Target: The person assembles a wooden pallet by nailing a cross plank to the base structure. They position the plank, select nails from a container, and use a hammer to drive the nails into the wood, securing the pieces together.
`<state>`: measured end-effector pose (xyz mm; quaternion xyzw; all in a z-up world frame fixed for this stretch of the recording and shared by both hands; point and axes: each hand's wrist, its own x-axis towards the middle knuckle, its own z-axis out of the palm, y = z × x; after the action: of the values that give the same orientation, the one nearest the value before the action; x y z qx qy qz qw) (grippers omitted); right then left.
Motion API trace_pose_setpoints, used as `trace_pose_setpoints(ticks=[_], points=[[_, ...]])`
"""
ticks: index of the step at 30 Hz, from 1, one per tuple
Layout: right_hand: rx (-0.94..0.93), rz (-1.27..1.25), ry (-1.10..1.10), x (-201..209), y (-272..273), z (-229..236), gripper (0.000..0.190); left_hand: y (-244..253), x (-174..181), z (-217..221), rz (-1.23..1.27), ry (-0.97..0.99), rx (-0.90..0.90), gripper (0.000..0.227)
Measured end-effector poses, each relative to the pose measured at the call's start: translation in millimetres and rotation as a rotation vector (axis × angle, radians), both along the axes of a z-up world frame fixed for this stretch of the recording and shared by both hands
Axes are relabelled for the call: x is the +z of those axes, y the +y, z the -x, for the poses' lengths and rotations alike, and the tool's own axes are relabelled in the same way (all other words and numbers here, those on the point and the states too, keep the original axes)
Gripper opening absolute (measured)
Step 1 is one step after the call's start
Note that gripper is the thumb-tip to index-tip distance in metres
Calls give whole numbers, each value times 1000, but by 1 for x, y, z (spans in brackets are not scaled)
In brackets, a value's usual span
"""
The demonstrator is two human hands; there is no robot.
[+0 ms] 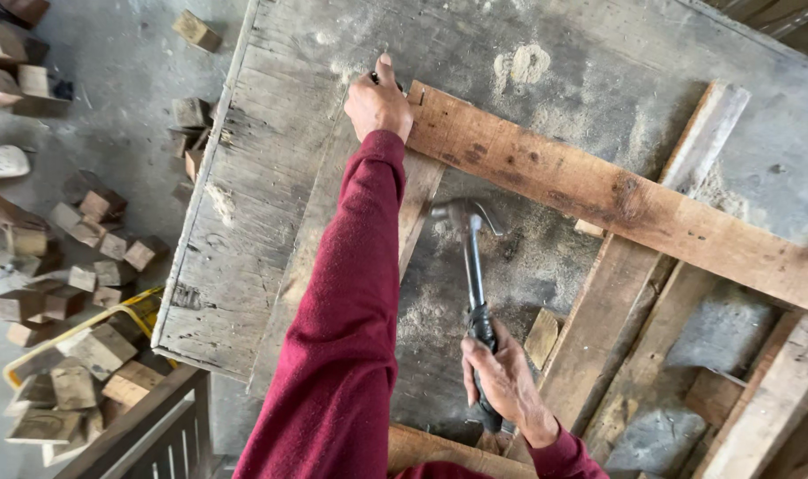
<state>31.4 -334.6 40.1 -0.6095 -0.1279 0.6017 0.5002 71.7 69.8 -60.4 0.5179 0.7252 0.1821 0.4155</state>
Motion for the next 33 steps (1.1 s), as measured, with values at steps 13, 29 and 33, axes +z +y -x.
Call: trace_pose_setpoints(ticks=[13, 29, 33], points=[[-123, -302, -108, 25, 81, -53, 35, -3, 24, -5, 203, 51, 36, 50], [-118, -673, -411, 115, 121, -110, 49, -3, 17, -12, 4, 45, 141, 45], [-148, -1113, -470, 92, 143, -122, 49, -7, 8, -11, 34, 29, 172, 44]])
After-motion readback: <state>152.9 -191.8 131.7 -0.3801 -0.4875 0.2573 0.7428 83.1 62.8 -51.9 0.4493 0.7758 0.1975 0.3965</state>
